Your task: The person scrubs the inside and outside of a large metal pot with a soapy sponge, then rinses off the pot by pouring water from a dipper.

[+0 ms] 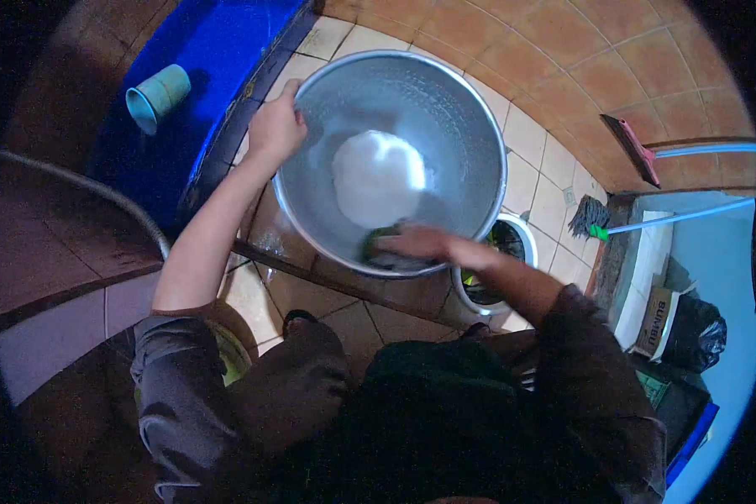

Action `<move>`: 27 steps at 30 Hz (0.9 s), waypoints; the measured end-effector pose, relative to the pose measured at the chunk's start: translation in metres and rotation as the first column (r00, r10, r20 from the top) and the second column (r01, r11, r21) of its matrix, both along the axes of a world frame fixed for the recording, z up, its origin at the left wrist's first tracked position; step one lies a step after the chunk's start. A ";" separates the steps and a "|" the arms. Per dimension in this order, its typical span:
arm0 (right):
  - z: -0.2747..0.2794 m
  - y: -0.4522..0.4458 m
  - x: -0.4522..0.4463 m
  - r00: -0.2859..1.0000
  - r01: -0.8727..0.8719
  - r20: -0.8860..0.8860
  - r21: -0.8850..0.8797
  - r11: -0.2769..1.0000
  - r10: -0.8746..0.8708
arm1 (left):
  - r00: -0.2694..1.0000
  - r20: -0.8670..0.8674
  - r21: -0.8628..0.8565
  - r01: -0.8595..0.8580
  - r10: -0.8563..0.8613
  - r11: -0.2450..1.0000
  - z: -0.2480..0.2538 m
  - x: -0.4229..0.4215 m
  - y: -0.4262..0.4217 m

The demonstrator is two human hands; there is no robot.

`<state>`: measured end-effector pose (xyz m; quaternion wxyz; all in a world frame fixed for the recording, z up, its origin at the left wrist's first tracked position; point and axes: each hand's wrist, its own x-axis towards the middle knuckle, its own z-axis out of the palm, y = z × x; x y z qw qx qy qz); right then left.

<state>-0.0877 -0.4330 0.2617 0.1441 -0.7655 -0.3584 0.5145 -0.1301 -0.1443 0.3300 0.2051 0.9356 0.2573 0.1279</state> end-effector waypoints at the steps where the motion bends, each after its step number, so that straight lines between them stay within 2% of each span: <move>1: 0.013 0.022 -0.022 0.961 0.161 -0.249 0.155 0.975 -0.120 | 1.000 0.001 -0.008 -0.001 0.001 1.000 -0.007 0.000 0.000; 3: 0.030 0.071 -0.038 0.918 0.236 -0.310 -0.070 0.969 -0.246 | 1.000 0.002 -0.026 0.009 -0.009 1.000 -0.006 0.003 -0.004; 6: 0.082 0.061 -0.039 0.961 0.169 -0.249 0.192 0.967 -0.118 | 0.999 0.006 -0.046 0.042 -0.042 0.998 -0.001 0.005 -0.005; 8: 0.057 0.016 -0.019 0.998 0.018 -0.059 0.262 0.965 -0.003 | 0.996 0.030 -0.044 0.085 -0.084 0.995 -0.003 0.010 0.006; 10: 0.064 -0.029 0.003 0.971 -0.048 0.240 0.115 0.992 0.019 | 0.992 0.011 -0.015 0.129 -0.129 0.992 -0.003 0.014 0.012; 11: 0.082 -0.042 0.010 0.908 0.007 0.418 -0.046 0.999 0.013 | 0.988 0.001 0.004 0.153 -0.153 0.988 -0.002 0.018 0.015; 12: 0.094 -0.044 0.027 0.900 -0.084 0.416 -0.132 0.988 0.132 | 0.987 -0.013 0.032 0.163 -0.163 0.986 -0.001 0.023 0.018; 13: 0.105 -0.043 0.047 0.884 -0.169 0.400 -0.214 0.962 0.244 | 0.984 -0.030 0.062 0.178 -0.176 0.982 0.000 0.030 0.019; 15: 0.132 -0.046 0.063 0.912 -0.097 0.401 0.017 0.995 0.082 | 0.977 -0.036 0.125 0.212 -0.209 0.969 -0.003 0.041 0.027; 17: 0.143 -0.053 0.082 0.939 0.095 0.304 0.214 0.972 -0.159 | 0.967 -0.040 0.126 0.254 -0.251 0.959 0.007 0.046 0.031; 19: 0.149 -0.062 0.098 0.916 0.309 0.117 0.407 0.860 -0.384 | 0.956 -0.027 0.176 0.292 -0.292 0.940 0.015 0.048 0.037; 21: 0.148 -0.074 0.110 0.822 0.535 -0.157 0.545 0.645 -0.548 | 0.961 -0.088 0.309 0.278 -0.264 0.910 0.014 0.052 0.043; 23: 0.140 -0.087 0.133 0.764 0.635 -0.334 0.545 0.548 -0.553 | 0.969 -0.128 0.429 0.247 -0.212 0.869 0.012 0.058 0.032; 24: 0.134 -0.096 0.144 0.724 0.685 -0.423 0.536 0.493 -0.546 | 0.951 0.007 0.576 0.249 -0.309 0.779 0.010 0.058 0.016; 26: 0.128 -0.100 0.157 0.721 0.674 -0.348 0.552 0.491 -0.599 | 0.809 0.221 0.811 0.157 -0.544 0.564 0.010 0.052 -0.036; 27: 0.128 -0.099 0.162 0.720 0.666 -0.311 0.560 0.493 -0.620 | 0.804 0.143 0.654 0.361 -0.577 0.665 0.014 0.044 -0.071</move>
